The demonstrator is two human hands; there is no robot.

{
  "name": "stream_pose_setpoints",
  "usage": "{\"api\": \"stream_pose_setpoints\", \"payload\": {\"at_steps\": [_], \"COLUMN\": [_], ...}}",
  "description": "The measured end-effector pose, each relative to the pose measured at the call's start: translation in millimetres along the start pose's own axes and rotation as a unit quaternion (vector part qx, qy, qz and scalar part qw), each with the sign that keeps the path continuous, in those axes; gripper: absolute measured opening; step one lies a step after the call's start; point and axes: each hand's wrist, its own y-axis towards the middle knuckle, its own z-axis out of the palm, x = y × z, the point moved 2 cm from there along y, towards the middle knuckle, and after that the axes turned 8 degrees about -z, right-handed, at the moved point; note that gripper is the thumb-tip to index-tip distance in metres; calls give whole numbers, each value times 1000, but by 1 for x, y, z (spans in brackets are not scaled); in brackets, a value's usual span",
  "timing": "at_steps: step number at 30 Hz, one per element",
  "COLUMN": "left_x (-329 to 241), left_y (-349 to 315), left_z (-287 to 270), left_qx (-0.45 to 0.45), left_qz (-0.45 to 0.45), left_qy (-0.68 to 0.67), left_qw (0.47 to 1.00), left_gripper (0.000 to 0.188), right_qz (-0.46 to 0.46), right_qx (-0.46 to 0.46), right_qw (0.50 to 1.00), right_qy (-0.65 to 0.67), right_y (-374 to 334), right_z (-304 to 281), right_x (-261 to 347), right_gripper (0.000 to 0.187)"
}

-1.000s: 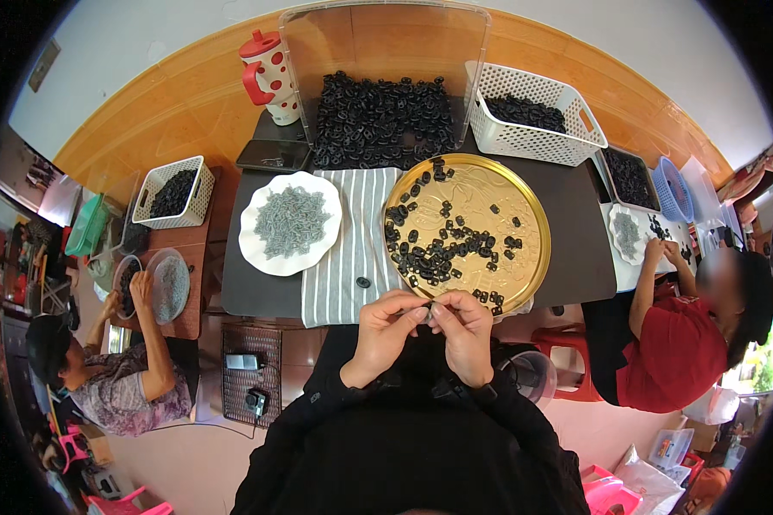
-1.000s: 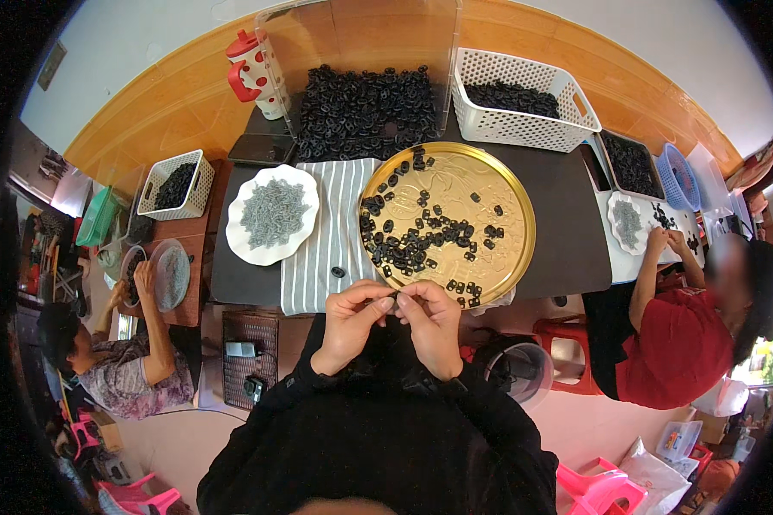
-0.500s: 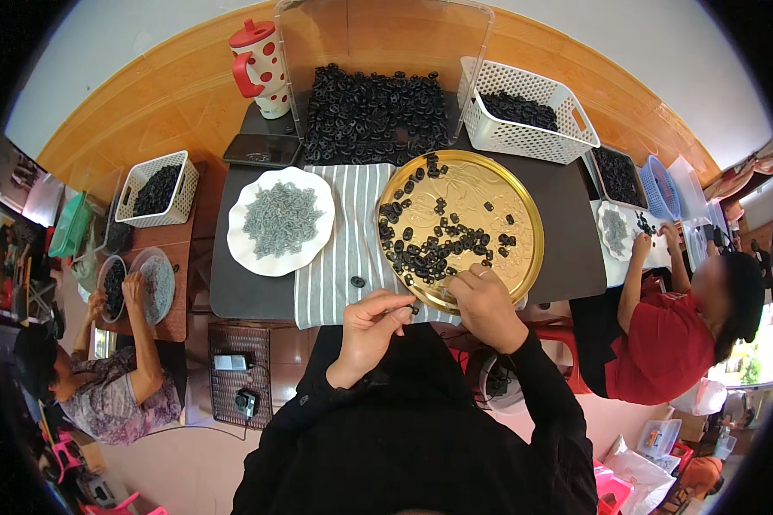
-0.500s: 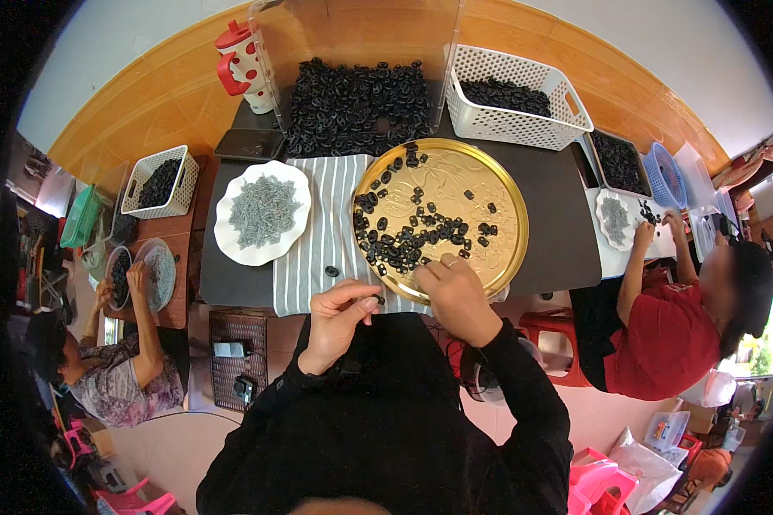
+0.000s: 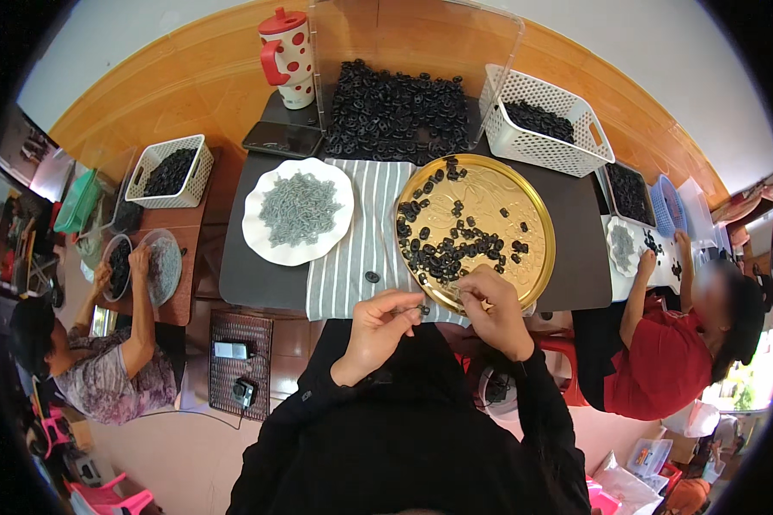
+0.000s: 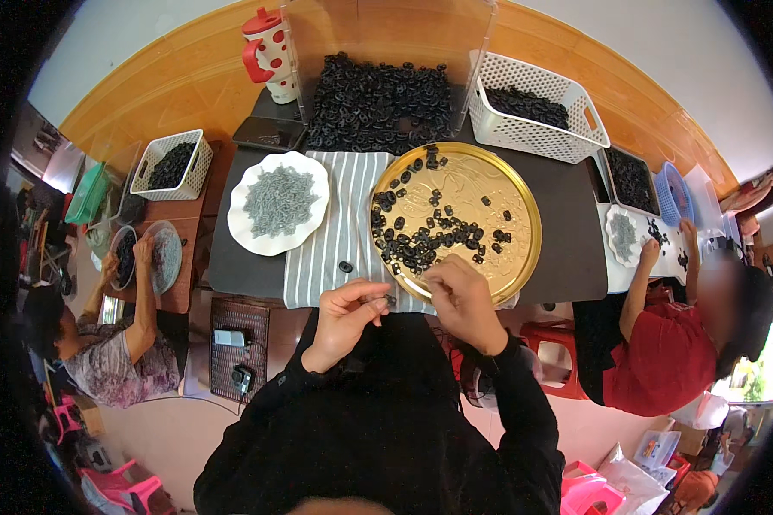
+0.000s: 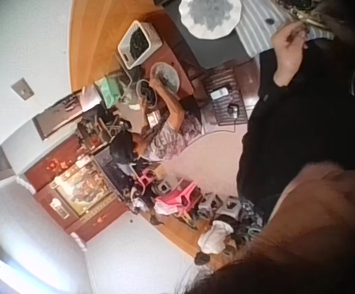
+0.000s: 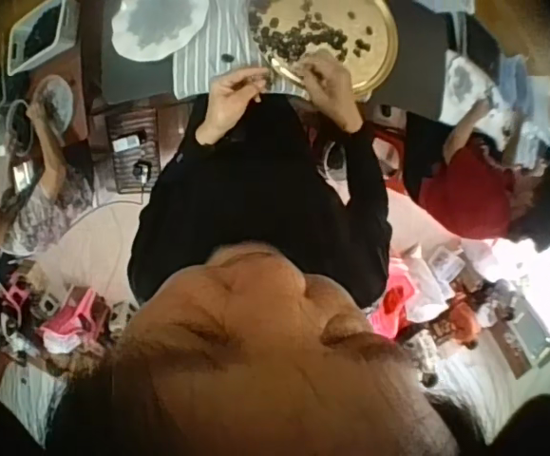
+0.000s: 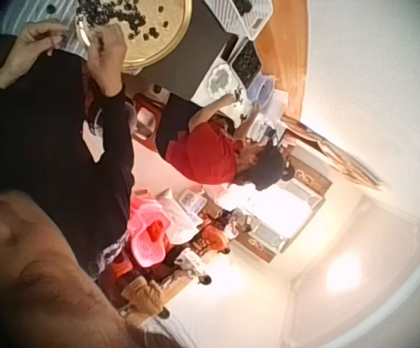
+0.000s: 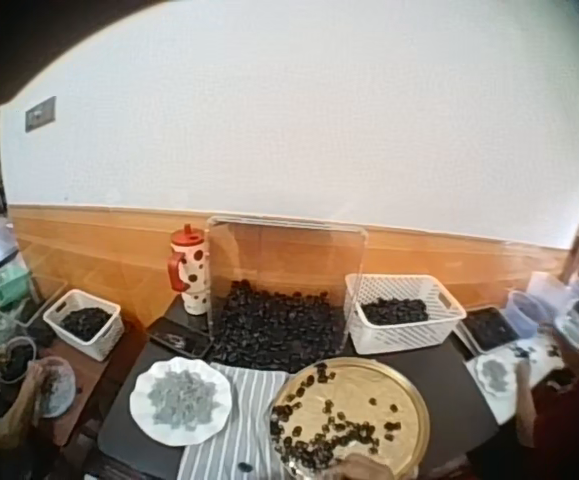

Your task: The person sorts small black pellets from a gold tray into a white plate by hand.

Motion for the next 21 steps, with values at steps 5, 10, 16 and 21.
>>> {"api": "stream_pose_setpoints", "payload": {"at_steps": [5, 10, 16, 21], "left_x": [0, -8, -7, -8], "left_y": [-3, -7, -9, -9], "left_z": [6, 9, 11, 10], "left_qx": [0, 7, 8, 6], "left_qz": [7, 20, 26, 26], "left_qy": [-12, 22, 34, 40], "left_qw": [1000, 1000, 999, 999], "left_gripper": [26, 28, 28, 28], "right_qz": [35, 66, 76, 66], "right_qx": [-54, -45, -24, -26], "right_qw": [969, 961, 964, 969], "right_qy": [238, 265, 254, 237], "right_y": [-13, -15, -17, -14], "right_z": [36, 39, 37, 40], "right_x": [-3, 2, 5, 6], "right_gripper": [9, 7, 6, 6]}}
